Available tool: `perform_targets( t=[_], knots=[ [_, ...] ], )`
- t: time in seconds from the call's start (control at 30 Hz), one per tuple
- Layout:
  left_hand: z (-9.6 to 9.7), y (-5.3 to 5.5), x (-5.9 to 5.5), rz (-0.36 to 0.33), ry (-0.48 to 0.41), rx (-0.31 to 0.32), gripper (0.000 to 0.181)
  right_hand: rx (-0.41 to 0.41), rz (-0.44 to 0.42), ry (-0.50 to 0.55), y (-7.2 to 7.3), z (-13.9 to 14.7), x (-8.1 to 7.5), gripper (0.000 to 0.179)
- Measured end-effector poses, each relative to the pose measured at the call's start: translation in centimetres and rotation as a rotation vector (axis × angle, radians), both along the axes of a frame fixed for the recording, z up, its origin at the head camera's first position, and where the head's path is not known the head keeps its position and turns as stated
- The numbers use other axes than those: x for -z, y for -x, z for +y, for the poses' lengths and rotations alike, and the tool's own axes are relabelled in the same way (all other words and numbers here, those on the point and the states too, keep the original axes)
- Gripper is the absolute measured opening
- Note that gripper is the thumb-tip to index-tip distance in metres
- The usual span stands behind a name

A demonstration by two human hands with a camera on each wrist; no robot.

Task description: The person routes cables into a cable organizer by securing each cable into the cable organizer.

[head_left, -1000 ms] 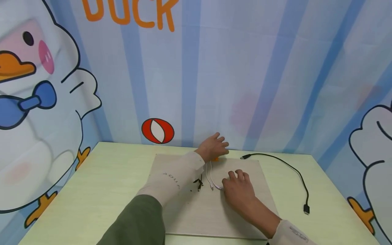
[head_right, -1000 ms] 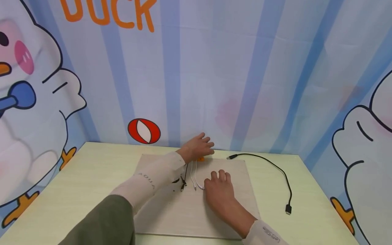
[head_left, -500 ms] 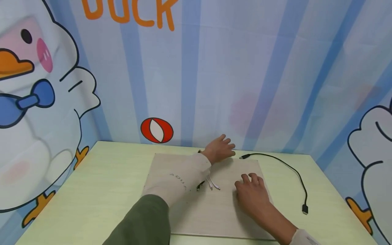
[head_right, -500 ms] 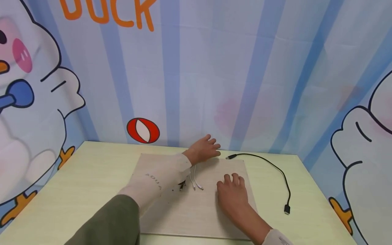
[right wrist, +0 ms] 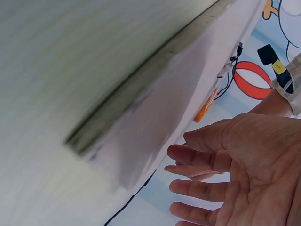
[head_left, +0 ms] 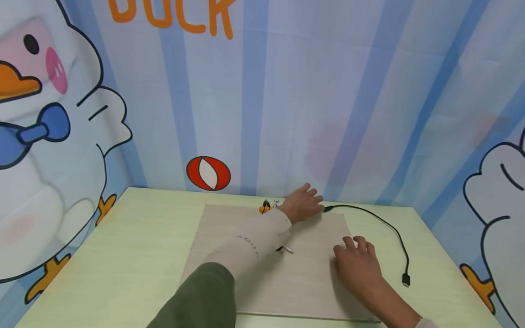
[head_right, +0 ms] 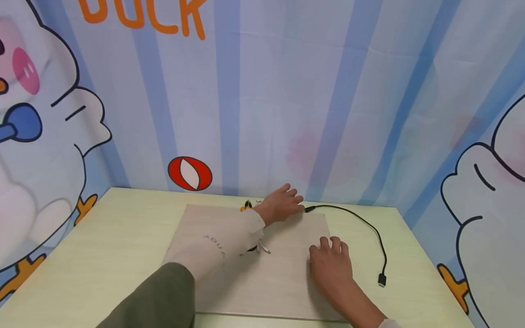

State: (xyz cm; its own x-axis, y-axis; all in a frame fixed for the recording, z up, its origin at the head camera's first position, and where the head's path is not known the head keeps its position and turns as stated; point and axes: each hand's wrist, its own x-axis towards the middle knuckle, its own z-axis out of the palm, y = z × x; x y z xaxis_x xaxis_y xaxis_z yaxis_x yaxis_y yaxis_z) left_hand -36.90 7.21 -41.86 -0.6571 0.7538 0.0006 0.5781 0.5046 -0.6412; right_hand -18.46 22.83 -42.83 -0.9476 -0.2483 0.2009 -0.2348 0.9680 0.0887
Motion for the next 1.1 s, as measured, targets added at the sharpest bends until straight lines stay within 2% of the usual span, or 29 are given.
perform_targets(
  t=[0.2,0.37,0.53,0.77,0.9,1.1],
  knots=[
    [1.5,-0.5,0.1,-0.018,-0.011,-0.011,0.042,0.031,-0.023,-0.01,-0.3,1.7,0.2,0.01],
    [2.7,-0.5,0.2,-0.053,-0.032,-0.032,0.054,0.053,-0.023,-0.016,-0.6,3.0,0.3,0.013],
    [3.4,-0.8,0.2,-0.084,-0.052,-0.034,0.062,0.129,-0.092,0.02,-1.1,4.1,0.6,0.015],
    [4.1,-1.6,0.0,-0.145,-0.067,-0.043,0.064,0.223,-0.116,0.099,-1.8,6.5,1.0,0.017],
    [4.2,-1.5,0.2,-0.157,-0.069,-0.062,0.065,0.274,-0.177,0.118,-1.8,7.9,1.0,0.019],
    [4.6,-1.1,0.5,-0.141,-0.07,-0.065,0.057,0.367,-0.269,0.092,-1.7,9.5,0.8,0.022]
  ],
)
